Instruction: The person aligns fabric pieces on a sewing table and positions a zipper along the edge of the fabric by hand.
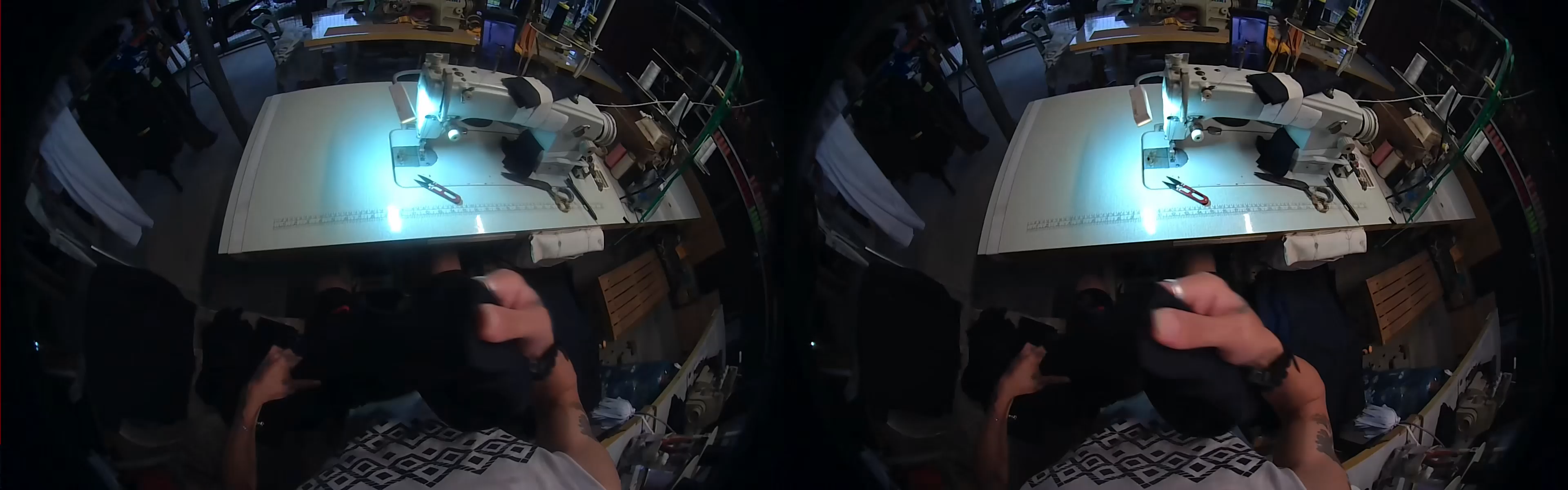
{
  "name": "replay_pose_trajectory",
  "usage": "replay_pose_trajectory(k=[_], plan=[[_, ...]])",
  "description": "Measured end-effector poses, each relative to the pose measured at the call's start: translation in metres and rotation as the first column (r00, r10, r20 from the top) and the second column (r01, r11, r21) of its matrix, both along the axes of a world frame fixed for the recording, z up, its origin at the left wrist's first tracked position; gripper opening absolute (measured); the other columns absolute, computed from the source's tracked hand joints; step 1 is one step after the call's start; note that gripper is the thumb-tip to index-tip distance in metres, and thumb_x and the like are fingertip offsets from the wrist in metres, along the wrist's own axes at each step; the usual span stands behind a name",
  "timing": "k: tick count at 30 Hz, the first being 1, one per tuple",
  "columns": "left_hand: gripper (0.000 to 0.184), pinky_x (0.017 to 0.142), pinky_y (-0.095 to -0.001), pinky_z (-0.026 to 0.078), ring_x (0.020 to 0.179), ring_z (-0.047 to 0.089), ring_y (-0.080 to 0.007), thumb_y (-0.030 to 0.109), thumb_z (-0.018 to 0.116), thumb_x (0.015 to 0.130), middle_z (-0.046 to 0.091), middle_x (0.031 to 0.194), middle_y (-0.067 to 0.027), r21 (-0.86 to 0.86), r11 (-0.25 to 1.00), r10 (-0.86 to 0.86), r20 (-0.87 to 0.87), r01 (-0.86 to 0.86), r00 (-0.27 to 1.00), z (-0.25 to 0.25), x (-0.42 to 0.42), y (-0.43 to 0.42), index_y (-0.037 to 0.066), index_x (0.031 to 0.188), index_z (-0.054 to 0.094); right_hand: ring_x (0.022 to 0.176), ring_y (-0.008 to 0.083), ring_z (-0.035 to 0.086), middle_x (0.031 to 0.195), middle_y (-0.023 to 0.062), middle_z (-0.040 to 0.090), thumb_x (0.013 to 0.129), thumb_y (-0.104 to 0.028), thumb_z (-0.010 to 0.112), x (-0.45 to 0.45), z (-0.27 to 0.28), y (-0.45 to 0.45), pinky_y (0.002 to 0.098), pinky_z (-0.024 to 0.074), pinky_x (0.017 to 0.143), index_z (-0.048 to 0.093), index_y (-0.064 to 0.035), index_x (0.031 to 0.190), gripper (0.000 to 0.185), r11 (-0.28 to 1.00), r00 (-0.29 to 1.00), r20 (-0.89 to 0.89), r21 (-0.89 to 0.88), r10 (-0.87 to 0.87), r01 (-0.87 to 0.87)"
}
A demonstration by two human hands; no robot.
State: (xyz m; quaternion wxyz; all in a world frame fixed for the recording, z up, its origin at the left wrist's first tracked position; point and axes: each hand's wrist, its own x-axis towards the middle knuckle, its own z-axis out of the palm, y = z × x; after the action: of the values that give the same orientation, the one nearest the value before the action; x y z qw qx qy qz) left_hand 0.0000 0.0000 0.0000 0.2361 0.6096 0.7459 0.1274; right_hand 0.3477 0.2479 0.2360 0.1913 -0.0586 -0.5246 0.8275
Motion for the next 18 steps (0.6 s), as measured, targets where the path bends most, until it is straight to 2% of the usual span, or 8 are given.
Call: replay_pose_trajectory(k=[2,4,5,9,12,14,16,18], plan=[[0.041,0.081,-0.0416,0.057,0.094,0.068,-0.0283,0.037,0.09,0.092,0.074,0.097,-0.0108,-0.048,0.995,0.097,0.203,-0.089,0.974,-0.105,-0.054,-0.058,0.001,0.103,0.074,0.076,0.0083,0.059,0.088,-0.0006,0.069,0.101,-0.02,0.074,0.015,-0.005,-0.015,0.0273,0.0444,0.068,0.073,0.0012,0.099,0.021,0.989,0.978,-0.148,-0.016,-0.15,0.149],[0.027,0.081,-0.0399,0.057,0.089,0.068,-0.0236,0.025,0.085,0.097,0.074,0.097,-0.0104,-0.354,0.905,0.303,0.145,-0.237,0.942,-0.07,-0.072,-0.077,0.001,0.107,0.075,0.078,0.0102,0.063,0.091,0.0023,0.072,0.103,-0.023,0.074,0.04,-0.016,-0.006,0.0281,0.0474,0.07,0.073,0.0026,0.1,0.026,0.977,0.969,-0.124,-0.03,-0.215,0.213],[0.013,0.079,-0.0378,0.056,0.087,0.068,-0.0175,0.014,0.078,0.1,0.071,0.095,-0.0053,-0.266,0.817,0.572,0.258,-0.512,0.779,-0.04,-0.068,-0.08,0.003,0.106,0.074,0.079,0.0101,0.064,0.092,0.0031,0.073,0.104,-0.025,0.074,0.042,-0.019,-0.009,0.0275,0.0485,0.071,0.074,0.0027,0.101,0.027,0.963,0.966,-0.043,-0.102,-0.255,0.25],[0.012,0.075,-0.0279,0.053,0.09,0.065,-0.0104,0.013,0.057,0.107,0.066,0.099,0.0024,-0.151,0.693,0.677,0.472,-0.705,0.564,0.084,-0.16,-0.022,0.009,0.112,0.067,0.081,0.0052,0.066,0.094,0.0017,0.075,0.108,-0.028,0.072,0.029,-0.061,-0.013,0.0202,0.0495,0.071,0.073,-0.0007,0.107,0.028,0.872,0.94,0.114,-0.351,-0.321,0.34],[0.025,0.054,-0.0423,0.062,0.086,0.07,-0.0173,0.032,0.056,0.112,0.066,0.113,-0.0073,0.091,0.804,0.498,0.436,-0.587,0.749,0.214,-0.202,0.103,0.012,0.125,0.064,0.083,0.0059,0.069,0.101,0.0017,0.076,0.111,-0.03,0.068,-0.006,-0.089,0.007,0.0221,0.0543,0.075,0.069,-0.0015,0.119,0.03,0.878,0.972,0.075,-0.418,-0.223,0.234],[0.056,0.086,-0.0458,0.067,0.109,0.075,-0.0317,0.035,0.055,0.114,0.056,0.153,-0.0213,0.373,0.567,0.527,0.521,-0.734,0.672,0.283,-0.18,0.209,0.005,0.16,0.048,0.094,0.0106,0.073,0.113,0.006,0.077,0.112,-0.032,0.066,-0.037,-0.091,0.019,0.0261,0.0585,0.085,0.067,0.0011,0.129,0.037,0.87,0.973,0.022,-0.444,-0.231,0.217],[0.051,0.109,-0.0453,0.057,0.131,0.066,-0.0263,0.036,0.06,0.113,0.059,0.153,-0.0169,0.664,0.644,0.117,0.404,-0.379,0.907,0.31,-0.254,0.305,0.005,0.154,0.057,0.106,0.0161,0.075,0.126,0.0109,0.076,0.113,-0.033,0.066,-0.077,-0.082,0.033,0.0303,0.0598,0.095,0.064,0.0045,0.137,0.045,0.817,0.948,0.05,-0.494,-0.316,0.298],[0.067,0.117,-0.0401,0.049,0.142,0.058,-0.0252,0.051,0.064,0.11,0.057,0.157,-0.0174,0.81,0.548,0.27,0.065,-0.209,0.961,0.312,-0.267,0.382,0.007,0.16,0.054,0.111,0.02,0.075,0.13,0.0134,0.075,0.112,-0.034,0.067,-0.113,-0.09,0.056,0.0332,0.0598,0.099,0.062,0.0059,0.14,0.048,0.794,0.921,0.105,-0.475,-0.376,0.379]])
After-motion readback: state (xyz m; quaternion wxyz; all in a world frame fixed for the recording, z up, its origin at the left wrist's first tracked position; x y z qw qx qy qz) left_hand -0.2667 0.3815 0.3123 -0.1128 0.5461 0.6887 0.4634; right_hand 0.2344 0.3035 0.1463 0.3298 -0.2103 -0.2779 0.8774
